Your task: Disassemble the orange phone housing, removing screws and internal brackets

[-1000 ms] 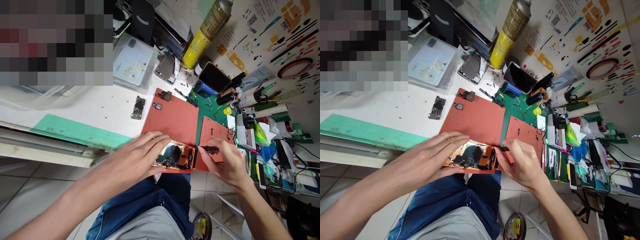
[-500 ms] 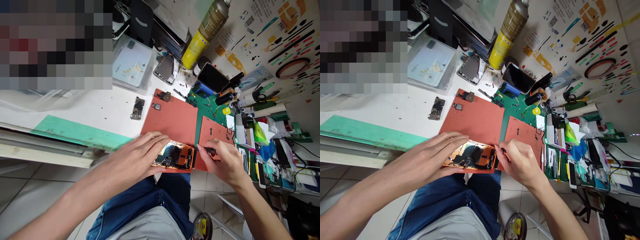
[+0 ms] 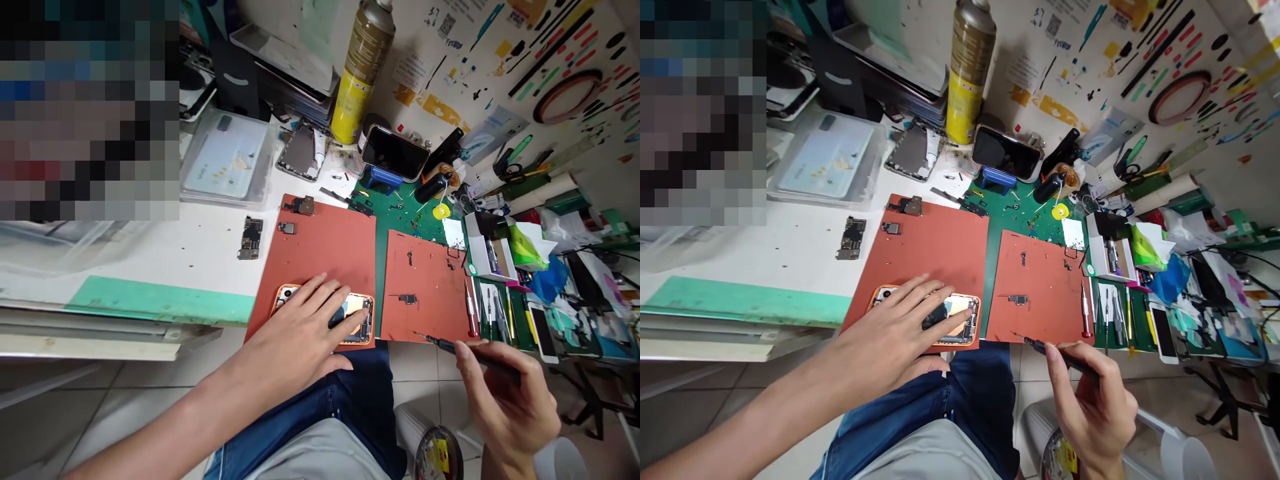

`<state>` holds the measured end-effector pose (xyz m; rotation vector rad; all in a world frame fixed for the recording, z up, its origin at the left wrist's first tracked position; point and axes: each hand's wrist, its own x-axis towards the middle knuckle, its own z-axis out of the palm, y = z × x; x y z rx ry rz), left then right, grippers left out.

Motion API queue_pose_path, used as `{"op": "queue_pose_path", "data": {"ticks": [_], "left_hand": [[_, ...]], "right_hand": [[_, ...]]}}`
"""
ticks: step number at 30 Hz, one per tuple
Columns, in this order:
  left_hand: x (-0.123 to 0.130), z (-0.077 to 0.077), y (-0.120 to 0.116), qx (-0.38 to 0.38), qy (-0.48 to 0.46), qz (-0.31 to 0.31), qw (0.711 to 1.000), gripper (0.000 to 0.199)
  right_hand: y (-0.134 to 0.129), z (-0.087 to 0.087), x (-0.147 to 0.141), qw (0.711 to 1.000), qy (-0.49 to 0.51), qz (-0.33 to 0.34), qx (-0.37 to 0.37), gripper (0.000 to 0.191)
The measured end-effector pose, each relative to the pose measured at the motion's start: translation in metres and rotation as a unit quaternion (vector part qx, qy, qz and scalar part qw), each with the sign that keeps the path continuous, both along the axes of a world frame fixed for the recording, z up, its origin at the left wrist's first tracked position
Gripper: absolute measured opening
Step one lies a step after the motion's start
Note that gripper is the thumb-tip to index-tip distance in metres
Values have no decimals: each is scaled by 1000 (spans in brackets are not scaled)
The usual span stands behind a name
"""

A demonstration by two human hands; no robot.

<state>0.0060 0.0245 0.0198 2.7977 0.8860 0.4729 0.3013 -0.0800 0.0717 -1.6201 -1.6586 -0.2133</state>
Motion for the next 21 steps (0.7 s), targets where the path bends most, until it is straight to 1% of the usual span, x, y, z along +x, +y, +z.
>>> {"op": "queue_pose_path", "data": {"ticks": [4, 7, 10, 14, 16, 21], "left_hand": [[8, 5, 4, -24, 36, -1, 999, 67], [8, 5, 5, -48, 34, 2, 998, 58], [7, 3, 6, -51, 31, 5, 998, 53], [6, 3, 8, -49, 35, -5, 998, 53], [6, 4, 9, -51, 40, -11, 998, 54], [8, 9, 10, -69, 76, -6, 995, 54]], "right_hand": [[-22, -18, 8, 999, 35, -22, -10, 31], [-31, -25, 12, 995, 72, -61, -10, 31], [-36, -30, 13, 987, 108, -115, -9, 31], [-38, -29, 11, 966, 177, -186, 0, 39], [-38, -25, 9, 952, 225, -207, 13, 43], [-36, -17, 12, 913, 324, -244, 43, 45]]}}
